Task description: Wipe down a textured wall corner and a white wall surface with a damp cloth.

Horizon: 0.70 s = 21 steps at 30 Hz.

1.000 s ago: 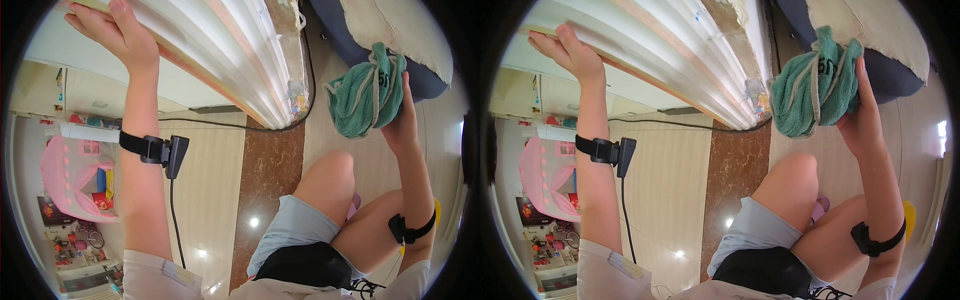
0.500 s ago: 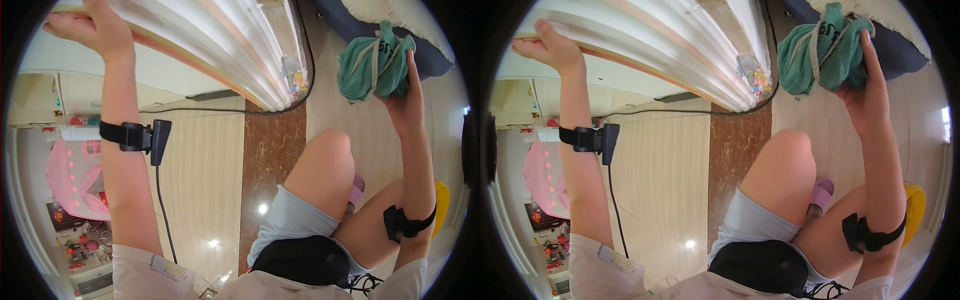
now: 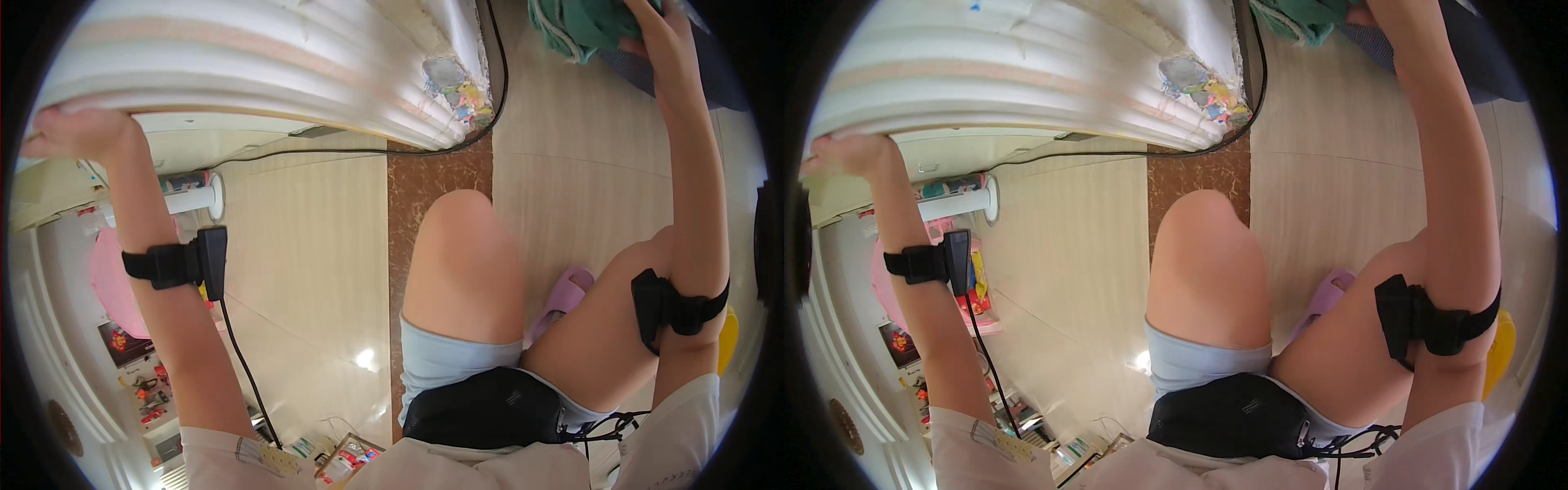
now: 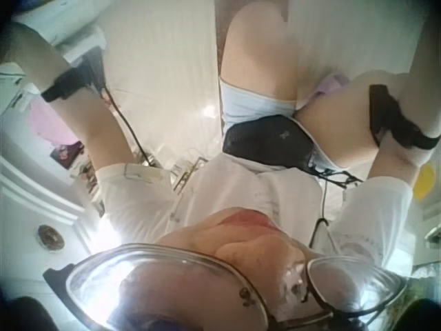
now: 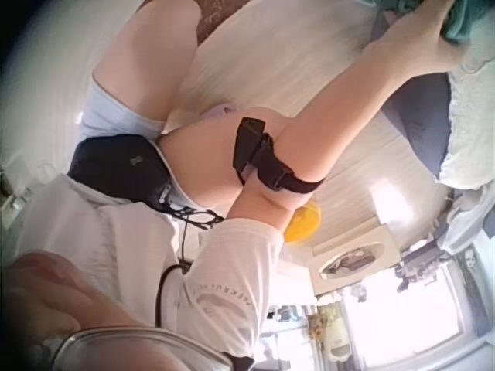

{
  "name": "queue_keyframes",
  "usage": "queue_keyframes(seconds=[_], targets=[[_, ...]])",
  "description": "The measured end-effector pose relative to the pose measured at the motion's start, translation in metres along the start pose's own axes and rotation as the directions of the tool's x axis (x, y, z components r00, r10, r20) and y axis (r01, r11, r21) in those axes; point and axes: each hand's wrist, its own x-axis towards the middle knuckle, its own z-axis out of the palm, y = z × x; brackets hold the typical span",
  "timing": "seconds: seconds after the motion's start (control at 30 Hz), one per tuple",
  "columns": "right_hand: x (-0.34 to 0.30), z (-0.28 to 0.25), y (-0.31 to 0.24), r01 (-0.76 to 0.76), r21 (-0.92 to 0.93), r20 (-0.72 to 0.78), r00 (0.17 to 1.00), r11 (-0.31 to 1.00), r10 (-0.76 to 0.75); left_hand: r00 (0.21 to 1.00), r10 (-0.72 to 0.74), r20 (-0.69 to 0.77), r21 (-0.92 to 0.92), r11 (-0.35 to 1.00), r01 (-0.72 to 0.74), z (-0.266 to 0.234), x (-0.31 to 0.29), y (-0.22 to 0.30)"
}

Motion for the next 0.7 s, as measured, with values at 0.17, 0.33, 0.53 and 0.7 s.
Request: queue_keyframes(seconds=[0.17,0.33,0.53,0.7], targets=[[0.035,0.009,0.041,0.172,0.018,-0.263,0.951,0.985,-0.161,0.981,-0.191,0.028,-0.265,0.945,0.191,-0.002,0.011,-0.033],[0.043,0.017,0.078,0.025,-0.107,-0.154,0.987,0.994,-0.041,0.943,-0.308,0.129,-0.338,0.880,0.334,-0.018,0.015,-0.039],[0.056,-0.010,0.068,0.286,-0.350,0.082,0.958,0.892,-0.275,0.995,-0.091,-0.032,-0.033,0.995,0.090,-0.017,0.010,-0.031],[0.071,0.018,0.095,0.106,0.037,-0.204,0.974,0.994,-0.096,0.996,-0.003,-0.088,-0.017,1.000,0.001,-0.011,-0.004,-0.012]])
